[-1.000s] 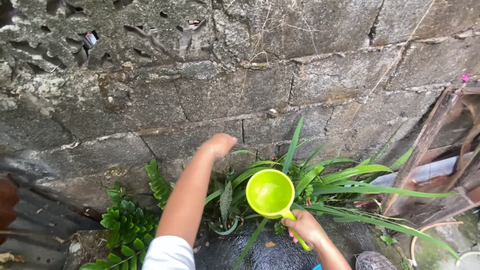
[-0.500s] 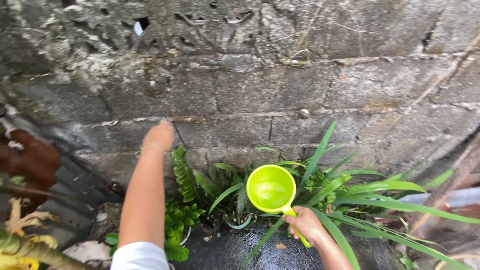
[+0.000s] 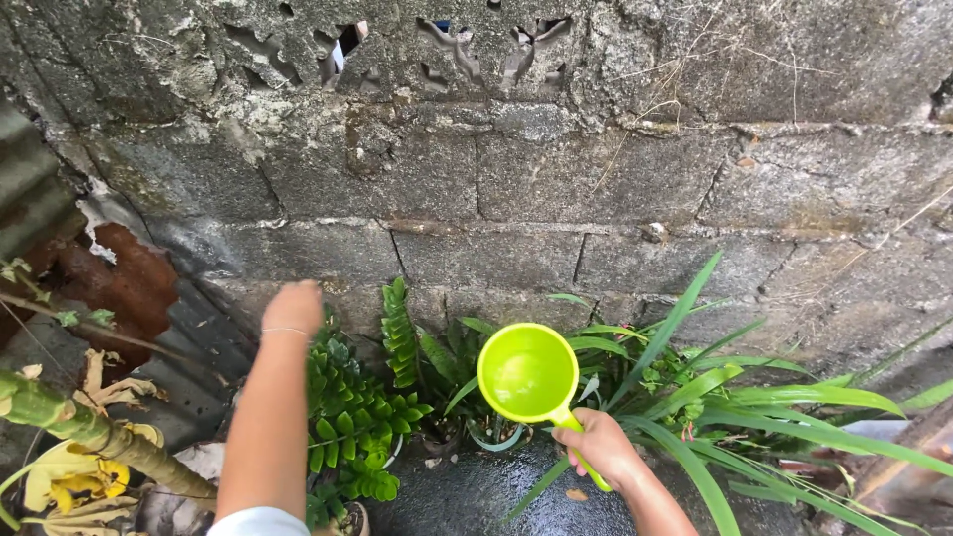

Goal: Use a plastic dipper to fetch water and pour it over garden plants and the surrounding wall area.

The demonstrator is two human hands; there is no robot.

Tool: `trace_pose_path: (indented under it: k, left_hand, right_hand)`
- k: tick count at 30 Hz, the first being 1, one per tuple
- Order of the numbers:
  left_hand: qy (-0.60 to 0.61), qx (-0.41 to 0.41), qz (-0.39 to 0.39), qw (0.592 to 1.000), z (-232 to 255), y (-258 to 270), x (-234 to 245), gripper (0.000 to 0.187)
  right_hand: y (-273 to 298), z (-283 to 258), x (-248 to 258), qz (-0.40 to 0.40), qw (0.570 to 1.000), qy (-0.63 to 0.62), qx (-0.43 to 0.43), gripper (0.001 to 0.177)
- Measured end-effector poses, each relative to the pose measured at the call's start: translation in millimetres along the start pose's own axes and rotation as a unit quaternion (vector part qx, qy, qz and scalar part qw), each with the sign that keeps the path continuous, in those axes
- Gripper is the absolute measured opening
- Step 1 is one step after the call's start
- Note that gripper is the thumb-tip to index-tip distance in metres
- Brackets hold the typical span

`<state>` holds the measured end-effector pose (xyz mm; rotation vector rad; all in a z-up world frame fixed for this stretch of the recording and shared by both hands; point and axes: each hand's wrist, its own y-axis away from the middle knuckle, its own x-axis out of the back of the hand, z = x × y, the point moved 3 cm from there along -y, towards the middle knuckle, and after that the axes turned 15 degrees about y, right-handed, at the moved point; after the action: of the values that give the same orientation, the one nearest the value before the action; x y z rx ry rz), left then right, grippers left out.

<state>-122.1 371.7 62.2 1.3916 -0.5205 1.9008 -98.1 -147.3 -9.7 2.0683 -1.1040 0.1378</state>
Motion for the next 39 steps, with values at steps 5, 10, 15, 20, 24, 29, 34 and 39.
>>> trace_pose_path:
  k: [5,10,15,20,24,29,34,39]
  left_hand:
    - [0.006,-0.171,-0.075,0.982,106,33,-30,0.024]
    - [0.098,-0.373,-0.106,0.917,208,59,-147,0.025]
    - [0.097,-0.407,-0.222,0.881,275,102,-257,0.031]
    - [-0.119,-0.266,-0.325,0.9,280,126,-307,0.039]
    - [-0.052,-0.213,-0.422,0.88,293,138,-336,0.048]
    - [0.148,-0.164,-0.455,0.863,359,163,-252,0.038]
    - [0.127,-0.314,-0.358,0.87,455,139,-231,0.057]
    - [0.154,-0.377,-0.298,0.863,537,125,-213,0.06]
  right_hand:
    - [4,-9,0,-0.008,1.0,0.007,-0.003,0.004]
    - [-1,-1,1,0.008,1.0,-0.01,0.003,0.004]
    - [-1,13,6,0.02,1.0,-0.003,-0.002,0.005]
    - [1,34,15,0.038,0.999,0.009,0.009,0.007]
    - [9,60,19,0.037,0.993,-0.108,-0.012,0.01]
    - [15,94,34,0.048,0.991,-0.121,-0.031,0.007]
    - [23,126,56,0.088,0.987,-0.124,-0.052,0.008]
    - [41,149,79,0.123,0.974,-0.18,-0.064,0.006]
